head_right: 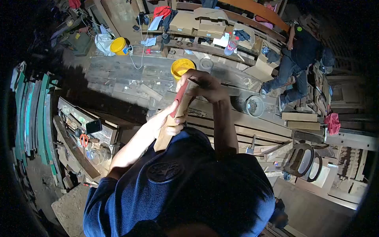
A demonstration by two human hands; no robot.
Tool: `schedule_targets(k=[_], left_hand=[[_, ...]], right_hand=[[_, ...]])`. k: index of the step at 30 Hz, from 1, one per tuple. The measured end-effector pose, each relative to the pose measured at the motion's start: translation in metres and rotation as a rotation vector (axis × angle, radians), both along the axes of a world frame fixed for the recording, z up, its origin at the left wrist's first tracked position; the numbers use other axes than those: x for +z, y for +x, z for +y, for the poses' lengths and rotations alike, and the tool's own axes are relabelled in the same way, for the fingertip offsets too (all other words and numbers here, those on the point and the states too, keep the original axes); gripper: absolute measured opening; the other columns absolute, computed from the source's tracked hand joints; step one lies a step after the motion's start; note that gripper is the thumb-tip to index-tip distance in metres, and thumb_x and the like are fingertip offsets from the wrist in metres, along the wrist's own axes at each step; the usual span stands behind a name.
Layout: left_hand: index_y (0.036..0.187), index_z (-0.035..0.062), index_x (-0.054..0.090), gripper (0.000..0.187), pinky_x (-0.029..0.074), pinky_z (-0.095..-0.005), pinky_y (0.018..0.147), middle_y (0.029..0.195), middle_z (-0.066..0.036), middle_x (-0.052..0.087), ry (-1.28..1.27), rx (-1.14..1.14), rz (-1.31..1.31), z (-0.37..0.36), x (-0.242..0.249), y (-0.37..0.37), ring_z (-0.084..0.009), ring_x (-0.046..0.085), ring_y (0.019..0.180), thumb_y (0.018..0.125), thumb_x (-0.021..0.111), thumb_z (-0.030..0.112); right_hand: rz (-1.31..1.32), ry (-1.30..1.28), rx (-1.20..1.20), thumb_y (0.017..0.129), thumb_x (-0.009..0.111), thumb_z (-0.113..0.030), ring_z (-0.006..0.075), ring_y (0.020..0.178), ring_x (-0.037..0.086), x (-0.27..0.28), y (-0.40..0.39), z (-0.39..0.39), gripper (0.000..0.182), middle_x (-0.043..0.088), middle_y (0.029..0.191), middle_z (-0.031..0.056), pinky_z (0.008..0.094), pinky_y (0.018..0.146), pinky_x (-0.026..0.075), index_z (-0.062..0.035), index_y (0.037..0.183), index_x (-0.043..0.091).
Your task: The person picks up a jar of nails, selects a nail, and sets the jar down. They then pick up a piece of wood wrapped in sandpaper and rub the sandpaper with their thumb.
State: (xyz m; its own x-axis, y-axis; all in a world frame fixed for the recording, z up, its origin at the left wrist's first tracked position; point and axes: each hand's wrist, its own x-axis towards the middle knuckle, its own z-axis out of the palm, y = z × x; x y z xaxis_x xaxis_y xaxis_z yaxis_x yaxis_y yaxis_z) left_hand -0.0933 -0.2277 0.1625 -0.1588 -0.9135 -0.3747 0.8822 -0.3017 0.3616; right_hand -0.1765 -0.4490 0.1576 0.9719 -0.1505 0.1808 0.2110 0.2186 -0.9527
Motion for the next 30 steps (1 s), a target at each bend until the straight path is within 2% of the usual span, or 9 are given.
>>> schedule_targets(k=[2,5,7,9,10,14,21,26,30], left_hand=[[0.11,0.0066,0.052,0.045,0.03,-0.0254,0.041,0.075,-0.003,0.05,-0.015,0.045,0.024,0.001,0.007,-0.001,-0.0134,0.043,0.05,0.097,0.052,0.05],[0.111,0.0061,0.051,0.044,0.03,-0.0253,0.041,0.075,-0.004,0.05,-0.013,0.053,-0.083,0.001,0.011,0.001,-0.0128,0.041,0.048,0.098,0.051,0.048],[0.109,0.0061,0.051,0.041,0.03,-0.0245,0.04,0.075,-0.003,0.05,-0.027,0.074,-0.125,0.0,0.018,0.001,-0.0119,0.041,0.046,0.099,0.051,0.046],[0.108,0.006,0.051,0.039,0.03,-0.0237,0.039,0.074,-0.003,0.049,-0.042,0.094,-0.166,-0.001,0.023,0.001,-0.0109,0.041,0.045,0.099,0.052,0.044],[0.107,0.0058,0.052,0.038,0.029,-0.0234,0.039,0.074,-0.002,0.049,-0.025,0.103,-0.167,-0.002,0.023,0.001,-0.0106,0.041,0.045,0.099,0.052,0.043],[0.105,0.0057,0.053,0.037,0.03,-0.0231,0.038,0.074,-0.002,0.049,0.041,0.093,-0.187,-0.004,0.012,0.003,-0.0099,0.042,0.045,0.099,0.053,0.042],[0.108,0.0068,0.054,0.036,0.032,-0.0211,0.039,0.075,0.0,0.049,0.048,0.135,-0.128,-0.01,0.015,0.0,-0.0075,0.042,0.046,0.099,0.054,0.042],[0.113,0.0082,0.055,0.037,0.033,-0.0188,0.04,0.077,0.001,0.051,0.004,0.142,-0.408,-0.011,-0.004,0.003,-0.0041,0.041,0.048,0.098,0.055,0.042],[0.114,0.01,0.057,0.035,0.033,-0.0161,0.041,0.078,0.003,0.052,-0.006,0.147,-0.532,-0.009,0.007,0.006,-0.0018,0.041,0.051,0.098,0.056,0.041]], right_hand=[[0.0,-0.069,-0.004,0.072,0.077,-0.024,0.0222,0.104,0.062,0.005,-0.004,0.002,0.051,0.065,0.114,0.012,0.0353,0.091,0.047,-0.0001,0.115,0.062],[-0.126,-0.139,-0.104,0.079,0.07,-0.034,0.0223,0.104,0.062,0.026,0.0,0.017,0.051,0.065,0.113,0.0114,0.0356,0.092,0.047,-0.0011,0.117,0.062],[-0.034,-0.318,-0.155,0.086,0.06,-0.044,0.0194,0.095,0.062,0.029,0.002,0.014,0.051,0.066,0.107,0.0091,0.0322,0.083,0.048,-0.0017,0.116,0.063],[0.179,-0.253,-0.187,0.088,0.058,-0.046,0.0169,0.088,0.062,0.034,-0.007,0.018,0.051,0.067,0.102,0.0077,0.0299,0.075,0.049,-0.0026,0.113,0.064],[0.208,-0.265,-0.211,0.088,0.06,-0.042,0.0129,0.076,0.06,0.04,-0.006,0.023,0.042,0.065,0.091,0.0054,0.027,0.063,0.048,-0.004,0.105,0.066],[0.353,-0.376,-0.191,0.089,0.066,-0.03,0.0096,0.066,0.059,0.047,-0.005,0.034,0.026,0.061,0.077,0.0024,0.0252,0.056,0.047,-0.0042,0.092,0.065],[0.336,-0.285,-0.149,0.092,0.064,-0.027,0.0105,0.064,0.061,0.029,-0.004,0.026,0.025,0.062,0.074,0.0025,0.027,0.054,0.051,-0.0024,0.093,0.063],[0.371,-0.206,-0.171,0.091,0.065,-0.028,0.0095,0.06,0.061,0.041,-0.001,0.029,0.028,0.063,0.073,0.0027,0.027,0.052,0.05,-0.0006,0.099,0.063],[0.358,-0.223,-0.078,0.09,0.067,-0.029,0.0101,0.059,0.063,0.031,-0.001,0.025,0.031,0.065,0.071,0.0037,0.0243,0.052,0.05,0.0004,0.098,0.063]])
